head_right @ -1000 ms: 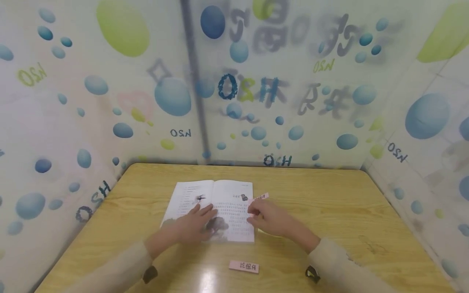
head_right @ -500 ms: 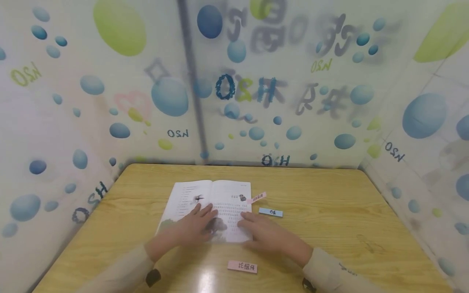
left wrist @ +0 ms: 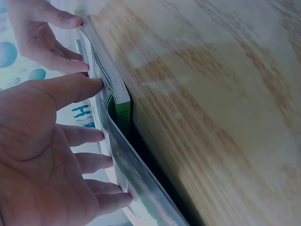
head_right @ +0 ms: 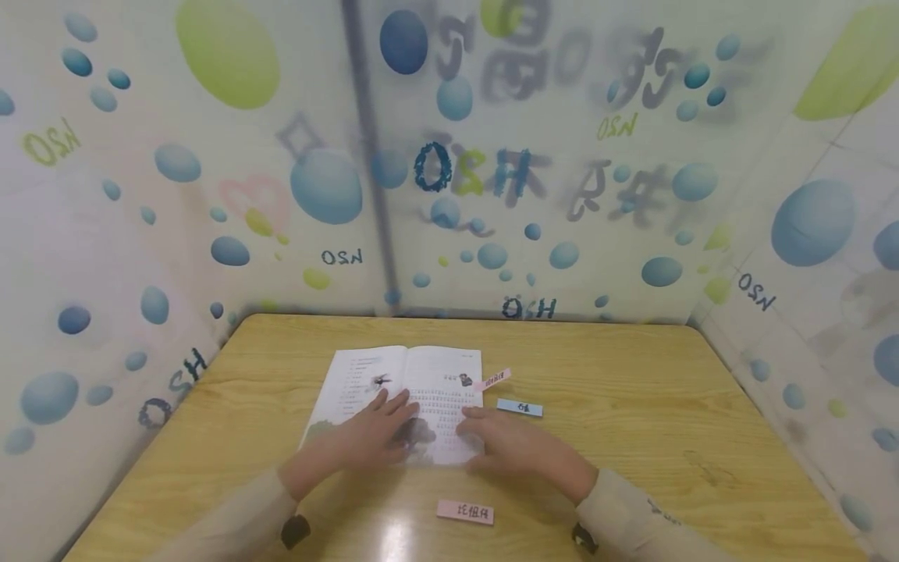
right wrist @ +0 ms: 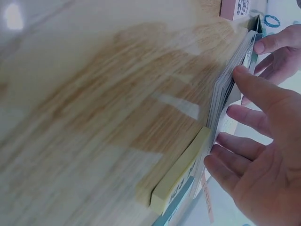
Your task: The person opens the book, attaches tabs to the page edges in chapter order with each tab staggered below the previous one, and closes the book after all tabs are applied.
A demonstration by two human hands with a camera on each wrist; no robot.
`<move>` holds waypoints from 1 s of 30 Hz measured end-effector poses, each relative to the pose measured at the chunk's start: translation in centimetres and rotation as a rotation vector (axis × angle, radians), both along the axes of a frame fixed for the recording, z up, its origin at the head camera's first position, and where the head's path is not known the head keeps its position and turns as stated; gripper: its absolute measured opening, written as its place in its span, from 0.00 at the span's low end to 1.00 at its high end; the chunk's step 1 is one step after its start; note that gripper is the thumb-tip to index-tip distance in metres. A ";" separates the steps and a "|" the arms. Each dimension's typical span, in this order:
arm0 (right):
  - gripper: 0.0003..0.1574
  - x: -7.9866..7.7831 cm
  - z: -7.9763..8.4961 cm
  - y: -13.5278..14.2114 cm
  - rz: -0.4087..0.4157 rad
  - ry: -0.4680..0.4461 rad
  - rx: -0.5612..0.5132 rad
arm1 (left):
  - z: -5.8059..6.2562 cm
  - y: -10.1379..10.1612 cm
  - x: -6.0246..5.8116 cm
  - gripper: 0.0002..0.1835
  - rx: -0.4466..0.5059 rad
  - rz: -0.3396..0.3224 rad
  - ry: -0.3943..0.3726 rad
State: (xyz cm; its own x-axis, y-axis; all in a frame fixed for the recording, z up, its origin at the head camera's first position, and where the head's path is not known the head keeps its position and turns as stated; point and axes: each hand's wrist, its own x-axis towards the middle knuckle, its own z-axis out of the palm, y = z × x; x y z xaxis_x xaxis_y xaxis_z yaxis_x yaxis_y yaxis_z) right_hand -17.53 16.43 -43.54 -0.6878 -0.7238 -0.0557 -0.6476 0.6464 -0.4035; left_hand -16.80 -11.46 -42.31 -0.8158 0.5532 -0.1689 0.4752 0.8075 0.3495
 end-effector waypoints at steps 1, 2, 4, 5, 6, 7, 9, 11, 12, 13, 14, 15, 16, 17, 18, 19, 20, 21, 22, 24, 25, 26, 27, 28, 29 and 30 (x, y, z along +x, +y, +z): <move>0.31 0.0 0.0 0.0 -0.003 -0.006 0.002 | -0.1 0.0 0.0 0.35 -0.003 -0.005 0.006; 0.31 -0.1 0.0 0.0 -0.006 -0.014 0.002 | -0.1 0.0 -0.1 0.35 -0.004 -0.012 0.011; 0.31 -0.2 0.0 0.0 -0.014 -0.035 0.004 | -0.3 0.2 -0.2 0.35 -0.006 -0.027 0.019; 0.31 -0.3 0.0 0.0 -0.015 -0.044 0.002 | -0.4 0.3 -0.2 0.36 -0.012 -0.031 0.019; 0.30 -0.4 0.0 0.0 -0.017 -0.054 0.000 | -0.6 0.4 -0.3 0.36 -0.016 -0.036 0.016; 0.30 -0.5 0.0 -0.1 -0.017 -0.059 0.002 | -0.7 0.6 -0.3 0.36 -0.023 -0.043 0.017; 0.28 -0.6 0.1 -0.1 -0.008 -0.054 0.001 | -0.9 0.9 -0.4 0.38 -0.037 -0.048 0.007; 0.25 -0.7 0.1 -0.2 0.011 -0.031 -0.002 | -1.0 1.3 -0.4 0.39 -0.048 -0.048 -0.004; 0.24 -0.7 0.2 -0.3 0.020 -0.018 0.000 | -1.1 1.4 -0.5 0.39 -0.053 -0.050 -0.004; 0.23 -0.7 0.2 -0.3 0.031 0.000 -0.001 | -1.1 1.6 -0.5 0.40 -0.057 -0.051 -0.006; 0.22 -0.7 0.3 -0.4 0.044 0.017 -0.007 | -1.1 1.7 -0.6 0.40 -0.061 -0.050 -0.008; 0.21 -0.7 0.4 -0.5 0.053 0.037 -0.013 | -1.2 1.8 -0.6 0.41 -0.063 -0.050 -0.007; 0.19 -0.7 0.4 -0.6 0.059 0.048 -0.021 | -1.3 1.9 -0.7 0.42 -0.066 -0.049 -0.006; 0.17 -0.7 0.5 -0.7 0.065 0.057 -0.031 | -1.3 2.0 -0.8 0.43 -0.073 -0.046 -0.006; 0.15 -0.8 0.6 -0.8 0.065 0.066 -0.037 | -1.4 2.1 -0.9 0.44 -0.078 -0.045 -0.005; 0.12 -0.9 0.6 -1.0 0.057 0.066 -0.044 | -1.4 2.2 -0.9 0.45 -0.080 -0.046 -0.008; 0.10 -1.0 0.7 -1.1 0.045 0.067 -0.048 | -1.5 2.3 -1.0 0.46 -0.084 -0.047 -0.009; 0.09 -1.1 0.6 -1.3 0.034 0.076 -0.048 | -1.4 2.3 -1.0 0.47 -0.088 -0.048 -0.011; 0.09 -1.2 0.6 -1.4 0.023 0.082 -0.046 | -1.4 2.4 -1.0 0.47 -0.093 -0.050 -0.013; 0.09 -1.5 0.4 -1.6 0.007 0.103 -0.036 | -1.3 2.5 -0.9 0.48 -0.099 -0.058 -0.009; 0.11 -1.6 0.4 -1.7 0.002 0.110 -0.031 | -1.2 2.6 -0.9 0.48 -0.099 -0.063 -0.005; 0.12 -1.7 0.3 -1.8 0.005 0.126 -0.025 | -1.2 2.6 -0.8 0.47 -0.106 -0.069 0.003; 0.14 -1.8 0.2 -1.9 0.008 0.139 -0.022 | -1.2 2.7 -0.8 0.47 -0.111 -0.076 0.012; 0.15 -1.8 0.2 -2.0 0.007 0.139 -0.019 | -1.3 2.7 -0.8 0.47 -0.115 -0.082 0.022; 0.15 -1.9 0.2 -2.0 0.008 0.138 -0.017 | -1.4 2.7 -0.8 0.46 -0.116 -0.087 0.028; 0.15 -1.9 0.1 -2.0 0.008 0.137 -0.018 | -1.4 2.6 -0.9 0.46 -0.115 -0.089 0.032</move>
State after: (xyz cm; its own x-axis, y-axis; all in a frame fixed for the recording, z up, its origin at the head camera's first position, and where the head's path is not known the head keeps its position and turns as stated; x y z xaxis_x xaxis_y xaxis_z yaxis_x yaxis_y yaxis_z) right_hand -19.44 14.41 -43.46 -0.6825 -0.7291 0.0519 -0.7024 0.6346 -0.3225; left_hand -17.66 -8.83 -43.73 -0.7702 0.6022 -0.2099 0.5564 0.7954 0.2402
